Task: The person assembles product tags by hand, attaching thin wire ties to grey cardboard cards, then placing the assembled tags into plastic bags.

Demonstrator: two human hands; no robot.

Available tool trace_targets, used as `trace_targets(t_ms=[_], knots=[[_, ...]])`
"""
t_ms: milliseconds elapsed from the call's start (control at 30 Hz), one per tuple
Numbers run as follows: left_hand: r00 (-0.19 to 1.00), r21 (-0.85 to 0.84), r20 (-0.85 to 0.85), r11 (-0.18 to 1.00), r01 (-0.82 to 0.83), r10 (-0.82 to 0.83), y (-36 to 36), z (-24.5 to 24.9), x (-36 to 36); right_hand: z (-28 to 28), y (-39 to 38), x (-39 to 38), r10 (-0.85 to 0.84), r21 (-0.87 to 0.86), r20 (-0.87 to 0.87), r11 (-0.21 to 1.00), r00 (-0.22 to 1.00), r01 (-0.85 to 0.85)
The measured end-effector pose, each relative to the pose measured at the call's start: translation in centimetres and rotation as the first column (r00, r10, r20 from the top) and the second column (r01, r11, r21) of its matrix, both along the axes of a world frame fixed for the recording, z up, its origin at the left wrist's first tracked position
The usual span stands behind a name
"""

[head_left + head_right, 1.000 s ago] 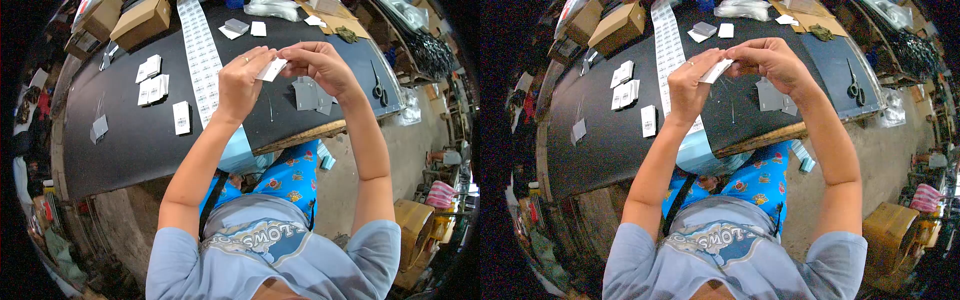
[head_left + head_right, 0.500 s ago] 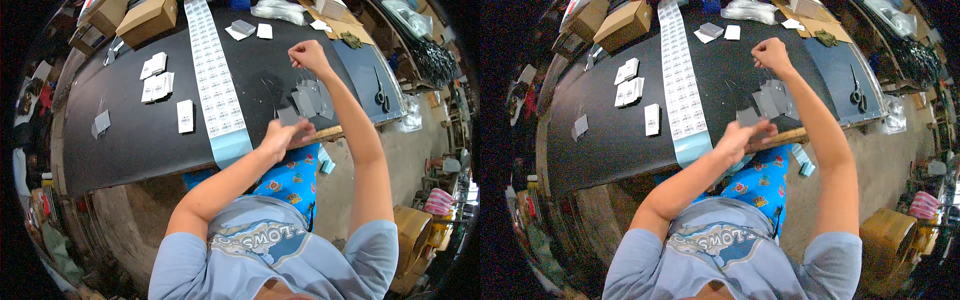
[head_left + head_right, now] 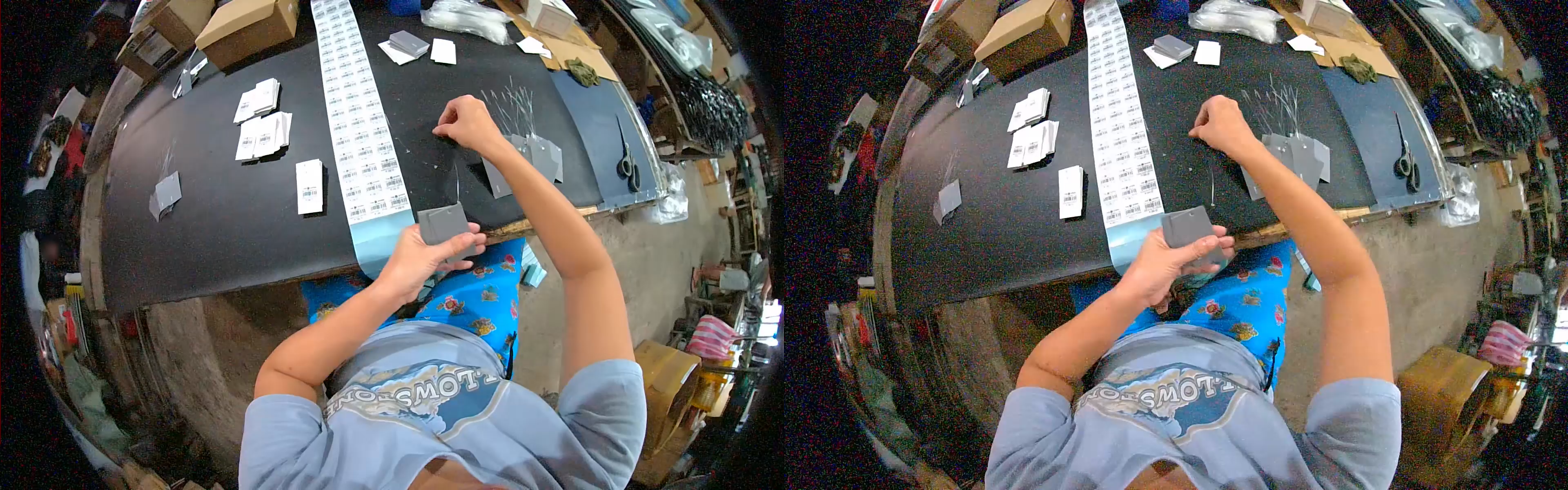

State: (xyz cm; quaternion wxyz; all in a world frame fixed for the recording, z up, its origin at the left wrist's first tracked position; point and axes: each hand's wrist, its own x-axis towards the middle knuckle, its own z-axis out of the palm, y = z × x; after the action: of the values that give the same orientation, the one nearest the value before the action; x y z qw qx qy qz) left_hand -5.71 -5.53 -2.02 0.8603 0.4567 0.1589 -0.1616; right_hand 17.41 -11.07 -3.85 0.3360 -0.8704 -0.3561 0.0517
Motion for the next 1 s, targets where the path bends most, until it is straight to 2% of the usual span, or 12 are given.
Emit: trace_targets(t_ms=[67, 200, 300, 400, 467, 500, 567, 600, 700, 767, 867, 1000], knots=[[0.999, 0.052, 0.023, 0.997, -0.049, 0.048, 1.2, 0.1, -0.2, -0.2, 0.2, 0.0, -0.047, -0.063, -0.086, 0.997, 0.995, 0.041], [0.986, 0.103, 0.045, 0.981, -0.163, 0.159, 3.7, -0.1, -0.4, -1.1, 0.4, -0.1, -0.074, -0.081, -0.101, 0.995, 0.992, 0.066], [0.949, 0.014, 0.113, 0.954, -0.299, 0.295, 5.1, -0.6, 0.0, -1.5, 0.6, -0.4, -0.077, -0.045, -0.058, 0.996, 0.995, 0.075], [0.945, -0.003, 0.141, 0.955, -0.297, 0.294, 6.3, 0.3, 0.3, -1.6, 0.5, -1.0, -0.066, -0.012, 0.083, 0.998, 0.994, 0.067], [0.938, -0.002, 0.153, 0.949, -0.315, 0.312, 6.6, 1.0, 0.7, -0.2, 0.4, -1.4, -0.126, 0.087, -0.067, 0.988, 0.990, 0.131], [0.937, -0.003, 0.151, 0.948, -0.318, 0.315, 6.8, 0.8, 0.9, 0.4, 0.3, -1.3, -0.123, 0.086, -0.068, 0.988, 0.990, 0.128], [0.930, 0.085, 0.187, 0.938, -0.336, 0.317, 7.0, 0.4, 1.4, 1.6, -0.2, -0.8, -0.076, 0.208, -0.213, 0.971, 0.974, 0.121], [0.931, 0.085, 0.189, 0.939, -0.332, 0.312, 7.1, 0.2, 1.7, 2.7, -0.4, -1.0, 0.012, 0.273, -0.364, 0.958, 0.931, 0.094], [0.924, 0.158, 0.214, 0.922, -0.352, 0.317, 7.0, -0.5, 2.4, 5.4, -0.5, -2.5, 0.030, 0.389, -0.362, 0.913, 0.932, 0.122], [0.892, 0.253, 0.232, 0.861, -0.440, 0.388, 6.8, -0.9, 2.9, 6.5, -0.8, -3.8, 0.060, 0.380, -0.376, 0.920, 0.925, 0.095], [0.890, 0.279, 0.215, 0.848, -0.450, 0.402, 6.6, -0.8, 3.3, 7.1, -1.3, -5.9, 0.310, 0.430, -0.501, 0.899, 0.808, -0.079], [0.874, 0.345, 0.279, 0.808, -0.478, 0.398, 6.0, -0.4, 3.7, 7.0, -1.3, -8.4, 0.325, 0.452, -0.528, 0.890, 0.784, -0.065]])
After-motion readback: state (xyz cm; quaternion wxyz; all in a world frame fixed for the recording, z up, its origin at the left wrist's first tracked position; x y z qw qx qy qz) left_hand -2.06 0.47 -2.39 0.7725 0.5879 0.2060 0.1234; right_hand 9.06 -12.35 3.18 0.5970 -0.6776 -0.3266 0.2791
